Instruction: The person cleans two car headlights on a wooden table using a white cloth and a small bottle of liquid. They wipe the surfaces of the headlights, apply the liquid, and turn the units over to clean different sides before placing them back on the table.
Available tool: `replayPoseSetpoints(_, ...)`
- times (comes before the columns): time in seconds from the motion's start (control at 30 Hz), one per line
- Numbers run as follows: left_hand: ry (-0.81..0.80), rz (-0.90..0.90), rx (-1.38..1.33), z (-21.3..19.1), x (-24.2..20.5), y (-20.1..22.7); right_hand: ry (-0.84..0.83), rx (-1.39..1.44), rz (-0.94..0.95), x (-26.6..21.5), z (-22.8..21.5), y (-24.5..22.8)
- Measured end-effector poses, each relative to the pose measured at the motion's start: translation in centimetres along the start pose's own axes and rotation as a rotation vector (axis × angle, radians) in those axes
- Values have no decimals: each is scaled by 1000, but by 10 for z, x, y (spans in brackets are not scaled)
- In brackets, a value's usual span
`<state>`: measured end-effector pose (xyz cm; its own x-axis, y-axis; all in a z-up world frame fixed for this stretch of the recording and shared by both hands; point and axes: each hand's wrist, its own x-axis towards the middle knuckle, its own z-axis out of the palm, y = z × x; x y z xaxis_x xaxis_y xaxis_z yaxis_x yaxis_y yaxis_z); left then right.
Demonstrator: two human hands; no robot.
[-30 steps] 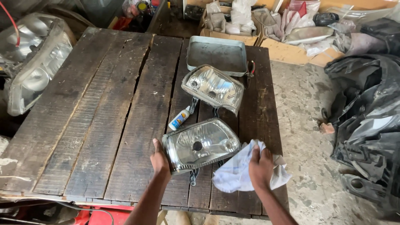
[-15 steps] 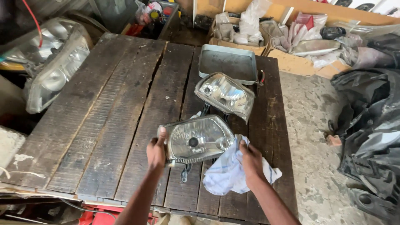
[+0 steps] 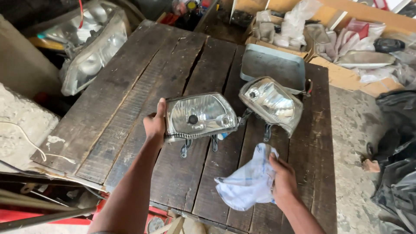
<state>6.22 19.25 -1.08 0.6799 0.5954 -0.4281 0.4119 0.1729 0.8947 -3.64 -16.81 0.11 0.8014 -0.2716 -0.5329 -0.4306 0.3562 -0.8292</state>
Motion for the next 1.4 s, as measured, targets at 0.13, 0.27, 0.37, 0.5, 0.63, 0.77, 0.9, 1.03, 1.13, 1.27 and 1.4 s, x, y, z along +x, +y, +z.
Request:
replayPoseSetpoints(0.13,-40,6,-103,4,30,-10,37,-16,45,-16,14,-6)
replayPoseSetpoints(0.27,-83,69,-66,4,48,-16,36,-34,58,-21,17,1)
replayPoseSetpoints(0.37,-103,124,10,7,56,-10,65,-63,81,-19,21,0)
replayPoseSetpoints(0.5,-171,176,129,8,57,-4,94,-106,103,-24,27,-1)
replayPoseSetpoints(0.63,-180,222,194,5,60,-9,103,-102,102,-15,24,7)
replayPoseSetpoints(0.77,-137,251,278,6,56,-12,64,-75,83,-17,27,4)
replayPoseSetpoints(0.9,42,671,510,17,53,-11,73,-57,81,-15,24,1)
replayPoseSetpoints(1.03,140,962,600,42,22,4,94,-9,80,-7,18,-3)
replayPoseSetpoints(1.13,165,1188,654,73,-5,18,78,36,69,0,12,-7)
replayPoseSetpoints(1.27,-144,1211,503,120,-38,25,22,115,94,8,0,-11)
replayPoseSetpoints(1.4,-318,962,270,182,-38,14,8,241,50,29,-18,-15)
